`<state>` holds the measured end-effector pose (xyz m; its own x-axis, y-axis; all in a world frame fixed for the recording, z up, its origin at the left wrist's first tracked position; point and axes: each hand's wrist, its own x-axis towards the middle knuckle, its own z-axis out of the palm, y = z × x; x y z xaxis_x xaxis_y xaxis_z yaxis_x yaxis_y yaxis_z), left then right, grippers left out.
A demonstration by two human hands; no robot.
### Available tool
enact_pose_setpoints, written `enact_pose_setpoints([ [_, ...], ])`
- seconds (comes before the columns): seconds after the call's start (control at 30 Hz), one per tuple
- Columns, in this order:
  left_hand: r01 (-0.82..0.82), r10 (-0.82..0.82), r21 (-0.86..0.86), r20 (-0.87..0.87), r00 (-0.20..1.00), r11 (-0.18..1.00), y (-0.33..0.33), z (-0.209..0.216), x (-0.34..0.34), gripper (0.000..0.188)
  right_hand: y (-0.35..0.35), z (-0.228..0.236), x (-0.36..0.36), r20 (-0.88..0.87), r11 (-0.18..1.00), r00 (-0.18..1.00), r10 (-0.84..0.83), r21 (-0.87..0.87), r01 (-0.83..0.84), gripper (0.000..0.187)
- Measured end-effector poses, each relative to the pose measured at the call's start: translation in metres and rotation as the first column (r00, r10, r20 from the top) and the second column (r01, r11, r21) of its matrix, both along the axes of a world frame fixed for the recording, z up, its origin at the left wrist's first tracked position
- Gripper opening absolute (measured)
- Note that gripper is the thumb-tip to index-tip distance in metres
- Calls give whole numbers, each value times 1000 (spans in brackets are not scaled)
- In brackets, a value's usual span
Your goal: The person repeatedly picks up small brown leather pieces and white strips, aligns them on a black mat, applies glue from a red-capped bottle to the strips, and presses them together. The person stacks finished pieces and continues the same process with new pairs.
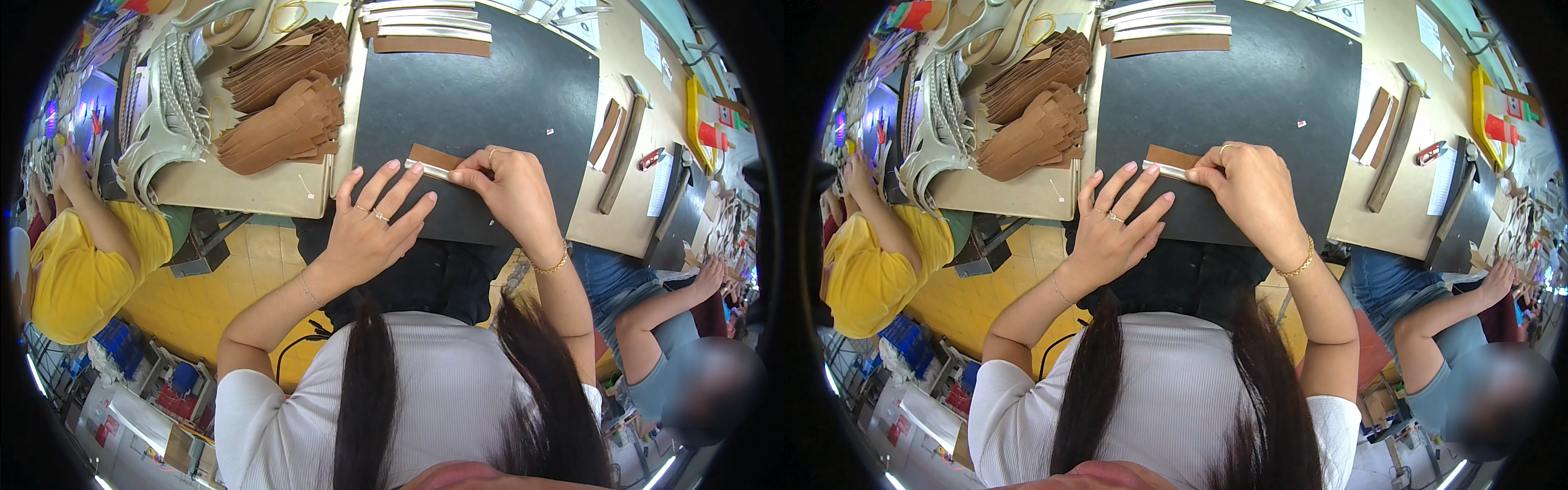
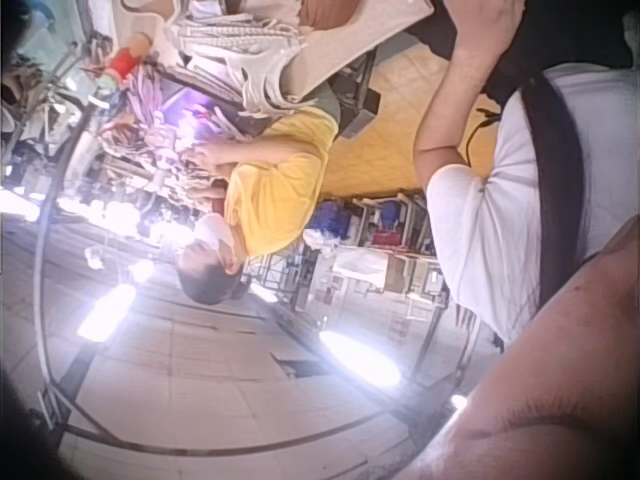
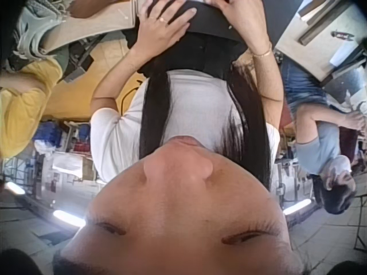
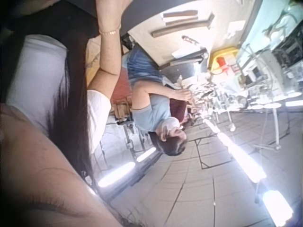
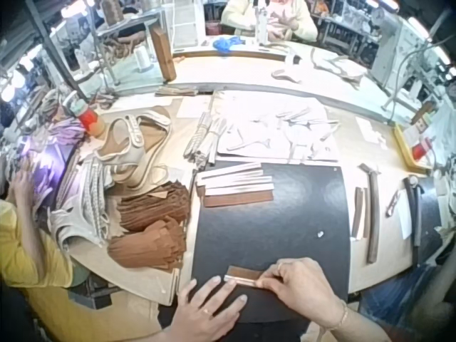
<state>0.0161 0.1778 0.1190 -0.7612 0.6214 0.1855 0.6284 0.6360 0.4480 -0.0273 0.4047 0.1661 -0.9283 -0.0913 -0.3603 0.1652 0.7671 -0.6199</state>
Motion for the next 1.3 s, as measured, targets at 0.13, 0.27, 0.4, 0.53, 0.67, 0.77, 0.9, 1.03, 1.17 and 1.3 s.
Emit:
enact_pose_setpoints([
  [0.13,-44,41,55,70,997,997,0,12,-11,39,0,-1,2,-33,1000,999,3,-13,-3,18],
  [0.27,-152,124,225,134,983,962,3,17,-50,35,0,-2,4,-60,1000,998,8,2,-8,18],
  [0.4,77,-125,173,289,949,982,-1,22,-87,29,-2,-1,4,-40,1000,999,-2,5,2,18],
  [0.53,101,-130,104,335,933,989,0,26,-92,21,-2,2,2,-44,1000,999,8,1,-8,18],
  [0.67,53,-86,99,371,925,994,2,28,-88,13,-2,3,2,-9,1000,1000,-28,1,28,18],
  [0.77,34,-70,102,374,925,994,4,26,-87,10,-2,2,2,-18,1000,1000,-13,6,13,19],
  [0.9,30,-67,100,391,918,995,3,22,-91,10,-2,2,2,-26,1000,1000,-8,-3,8,19],
  [1.03,32,-71,102,413,908,994,2,22,-92,11,-2,3,2,5,1000,1000,-27,12,27,19],
  [1.17,23,-59,88,430,901,996,2,22,-92,11,-3,3,3,-9,1000,1000,-16,18,16,19],
  [1.3,31,-49,48,446,894,998,4,23,-93,13,-3,3,3,-22,1000,1000,-18,12,18,19],
])
